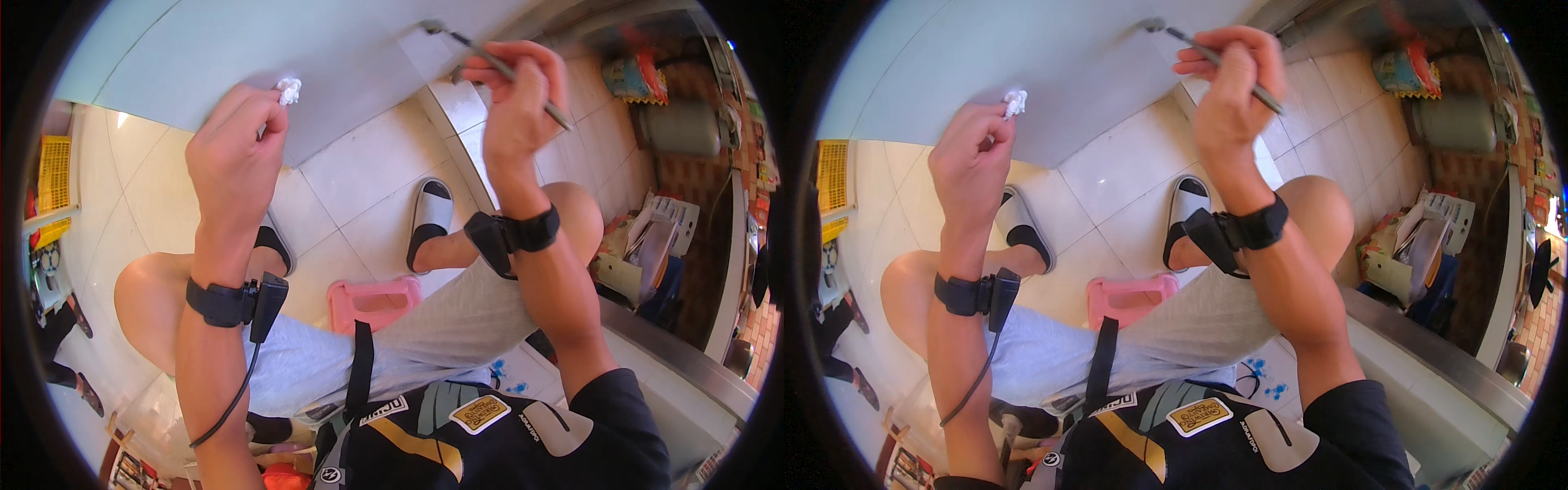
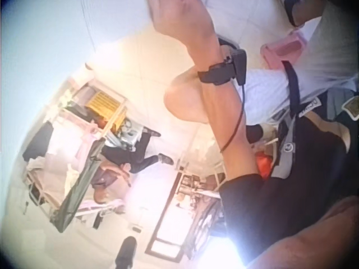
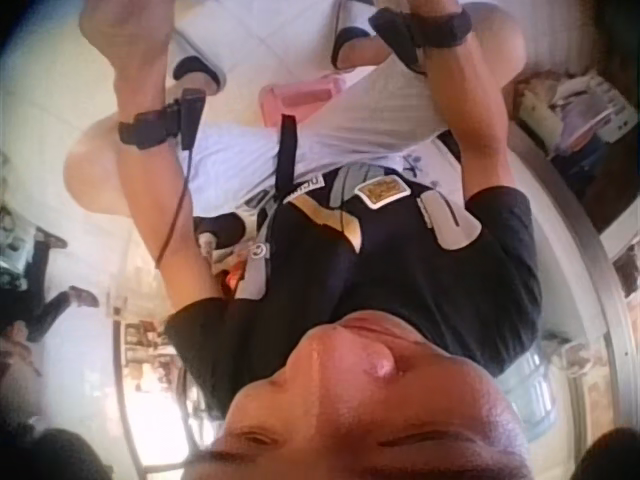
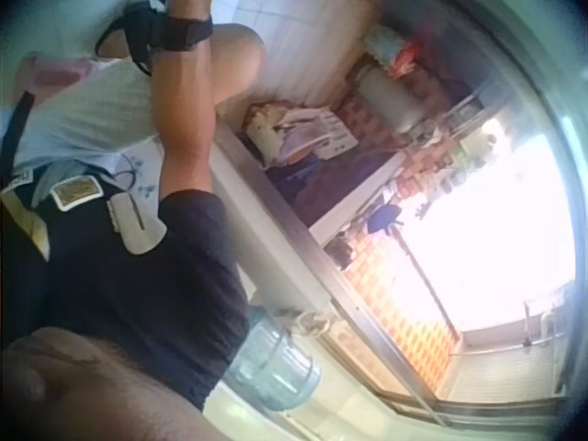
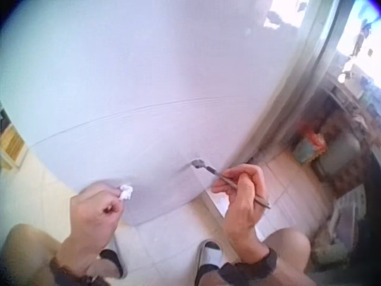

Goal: Installing or adjusting a magnetic door stop or lock component on a door using a wrench.

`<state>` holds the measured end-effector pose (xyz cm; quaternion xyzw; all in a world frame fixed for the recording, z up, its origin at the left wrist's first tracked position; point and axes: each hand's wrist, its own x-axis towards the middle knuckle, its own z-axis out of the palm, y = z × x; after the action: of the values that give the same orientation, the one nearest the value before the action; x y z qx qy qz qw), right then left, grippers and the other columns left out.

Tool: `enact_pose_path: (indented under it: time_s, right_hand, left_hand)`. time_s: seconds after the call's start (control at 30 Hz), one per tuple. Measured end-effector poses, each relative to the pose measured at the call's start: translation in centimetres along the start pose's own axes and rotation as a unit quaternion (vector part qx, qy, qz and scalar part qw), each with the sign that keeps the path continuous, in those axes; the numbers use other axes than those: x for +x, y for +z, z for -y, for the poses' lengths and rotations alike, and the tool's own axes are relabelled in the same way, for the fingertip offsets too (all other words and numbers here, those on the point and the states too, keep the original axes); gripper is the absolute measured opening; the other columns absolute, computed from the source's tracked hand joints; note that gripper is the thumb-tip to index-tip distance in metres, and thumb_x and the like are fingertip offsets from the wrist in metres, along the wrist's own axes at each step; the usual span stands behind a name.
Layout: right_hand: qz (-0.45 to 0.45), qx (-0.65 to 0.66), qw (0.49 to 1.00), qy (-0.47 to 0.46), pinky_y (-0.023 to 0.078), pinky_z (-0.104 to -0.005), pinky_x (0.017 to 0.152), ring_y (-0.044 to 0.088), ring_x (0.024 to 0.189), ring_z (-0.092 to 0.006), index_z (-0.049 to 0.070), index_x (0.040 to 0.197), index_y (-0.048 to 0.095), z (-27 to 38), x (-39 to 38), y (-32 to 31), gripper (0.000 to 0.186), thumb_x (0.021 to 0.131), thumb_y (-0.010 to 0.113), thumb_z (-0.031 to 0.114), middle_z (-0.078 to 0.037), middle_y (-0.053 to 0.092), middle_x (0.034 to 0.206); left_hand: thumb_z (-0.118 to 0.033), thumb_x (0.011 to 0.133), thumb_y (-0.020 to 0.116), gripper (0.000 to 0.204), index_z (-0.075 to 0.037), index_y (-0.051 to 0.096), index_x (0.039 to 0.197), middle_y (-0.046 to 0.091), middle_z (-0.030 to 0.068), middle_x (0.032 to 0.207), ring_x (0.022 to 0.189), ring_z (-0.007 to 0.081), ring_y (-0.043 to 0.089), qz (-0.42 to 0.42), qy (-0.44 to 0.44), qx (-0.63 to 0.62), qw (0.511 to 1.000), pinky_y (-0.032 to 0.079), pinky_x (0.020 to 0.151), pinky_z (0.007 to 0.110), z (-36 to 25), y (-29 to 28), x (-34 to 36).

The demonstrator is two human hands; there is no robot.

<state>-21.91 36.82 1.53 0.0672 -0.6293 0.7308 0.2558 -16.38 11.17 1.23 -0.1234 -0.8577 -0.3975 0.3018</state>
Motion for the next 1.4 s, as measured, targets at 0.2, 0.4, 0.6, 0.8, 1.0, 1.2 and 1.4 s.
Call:
enact_pose_path:
  time_s: [0.2, 0.4, 0.6, 0.8, 1.0, 1.2, 1.4]
  right_hand:
    - [0.039, 0.035, 0.994, 0.094, 0.061, -0.0347, 0.074, 0.071, 0.080, -0.0203, -0.005, 0.106, 0.062, 1.0, -3.6, 2.8, 0.021, 0.108, 0.044, 0.005, -0.013, 0.067, 0.098]
    - [0.115, -0.024, 0.993, 0.032, 0.060, -0.0332, 0.075, 0.071, 0.084, -0.0188, -0.005, 0.107, 0.062, 1.5, -5.1, 2.5, 0.020, 0.107, 0.043, 0.001, -0.013, 0.067, 0.099]
    - [0.163, 0.012, 0.986, 0.020, 0.061, -0.0316, 0.073, 0.072, 0.083, -0.0189, -0.004, 0.107, 0.062, 2.2, -6.6, 4.1, 0.017, 0.105, 0.045, -0.006, -0.012, 0.062, 0.101]
    - [0.217, -0.041, 0.972, 0.077, 0.057, -0.0316, 0.069, 0.070, 0.081, -0.0206, -0.002, 0.107, 0.063, -1.8, -8.2, 4.8, 0.017, 0.101, 0.049, -0.010, -0.013, 0.062, 0.097]
    - [0.247, -0.032, 0.968, -0.031, 0.055, -0.0337, 0.071, 0.067, 0.079, -0.0242, -0.002, 0.105, 0.061, 0.6, -8.5, 4.9, 0.018, 0.094, 0.054, -0.014, -0.014, 0.062, 0.094]
    - [0.246, -0.008, 0.969, 0.001, 0.054, -0.0338, 0.071, 0.068, 0.080, -0.0241, -0.002, 0.106, 0.061, 0.7, -9.4, 5.9, 0.017, 0.095, 0.053, -0.013, -0.013, 0.061, 0.093]
    - [0.263, -0.041, 0.963, 0.038, 0.056, -0.0325, 0.072, 0.069, 0.079, -0.0212, -0.004, 0.107, 0.063, -1.4, -9.4, 5.8, 0.017, 0.099, 0.050, -0.010, -0.012, 0.064, 0.093]
  left_hand:
    - [0.009, 0.077, 0.074, 0.023, -0.004, 0.055, 0.076, 0.068, 0.0024, 0.081, 0.062, 0.0227, 0.055, 0.068, -0.011, 0.116, 0.991, 0.043, 0.053, 0.030, 0.8, 0.2, -1.1]
    - [0.009, 0.082, 0.078, 0.021, -0.002, 0.061, 0.078, 0.074, 0.0091, 0.091, 0.063, 0.0138, 0.059, 0.001, -0.027, 0.065, 0.998, 0.049, 0.055, 0.026, -0.4, -0.6, -0.4]
    - [0.009, 0.076, 0.073, 0.019, -0.006, 0.061, 0.077, 0.069, 0.0064, 0.085, 0.067, 0.0257, 0.064, 0.077, -0.045, 0.150, 0.985, 0.048, 0.057, 0.033, 1.7, -0.2, -2.9]
    - [0.004, 0.078, 0.072, 0.018, -0.007, 0.058, 0.075, 0.062, 0.0070, 0.077, 0.062, 0.0298, 0.058, 0.081, -0.050, 0.155, 0.983, 0.045, 0.054, 0.038, 1.1, 0.1, -2.3]
    - [0.005, 0.078, 0.073, 0.018, -0.006, 0.060, 0.075, 0.063, 0.0066, 0.077, 0.060, 0.0284, 0.056, 0.040, -0.141, 0.071, 0.987, 0.044, 0.054, 0.036, -1.1, -1.6, -1.3]
    - [0.003, 0.079, 0.077, 0.018, -0.005, 0.061, 0.075, 0.062, 0.0091, 0.077, 0.057, 0.0267, 0.055, 0.080, -0.135, 0.175, 0.972, 0.043, 0.053, 0.035, -0.6, -2.5, -2.3]
    - [0.008, 0.079, 0.079, 0.020, -0.002, 0.062, 0.075, 0.071, 0.0060, 0.084, 0.055, 0.0116, 0.053, 0.014, -0.146, 0.036, 0.989, 0.042, 0.053, 0.026, -2.0, -3.5, -0.4]
